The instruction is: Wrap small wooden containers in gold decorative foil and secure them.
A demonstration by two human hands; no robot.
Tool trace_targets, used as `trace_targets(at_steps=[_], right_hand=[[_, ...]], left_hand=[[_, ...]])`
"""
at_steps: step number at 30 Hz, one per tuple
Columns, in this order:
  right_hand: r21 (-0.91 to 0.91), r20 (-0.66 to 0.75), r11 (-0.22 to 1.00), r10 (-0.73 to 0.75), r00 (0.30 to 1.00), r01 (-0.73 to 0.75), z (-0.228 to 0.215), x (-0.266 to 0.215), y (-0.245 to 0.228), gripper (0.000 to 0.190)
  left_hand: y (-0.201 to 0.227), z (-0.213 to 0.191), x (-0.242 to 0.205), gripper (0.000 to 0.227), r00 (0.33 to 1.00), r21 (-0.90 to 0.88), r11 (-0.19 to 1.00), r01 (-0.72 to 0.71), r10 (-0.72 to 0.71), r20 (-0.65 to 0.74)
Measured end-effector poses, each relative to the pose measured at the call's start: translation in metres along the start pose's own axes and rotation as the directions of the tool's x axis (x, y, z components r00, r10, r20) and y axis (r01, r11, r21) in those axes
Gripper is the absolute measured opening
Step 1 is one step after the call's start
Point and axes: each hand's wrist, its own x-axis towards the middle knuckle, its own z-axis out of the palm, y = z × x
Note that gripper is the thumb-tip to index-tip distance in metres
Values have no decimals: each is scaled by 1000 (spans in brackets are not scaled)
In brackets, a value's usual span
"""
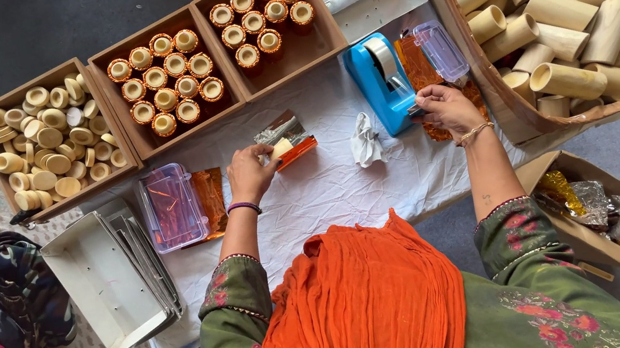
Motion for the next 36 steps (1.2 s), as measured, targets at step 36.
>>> trace_targets(at_steps=[36], right_hand=[[258,-135,960,-79,988,112,-3,4,59,9]], left_hand=[[-3,1,3,25,999,47,999,18,-19,30]])
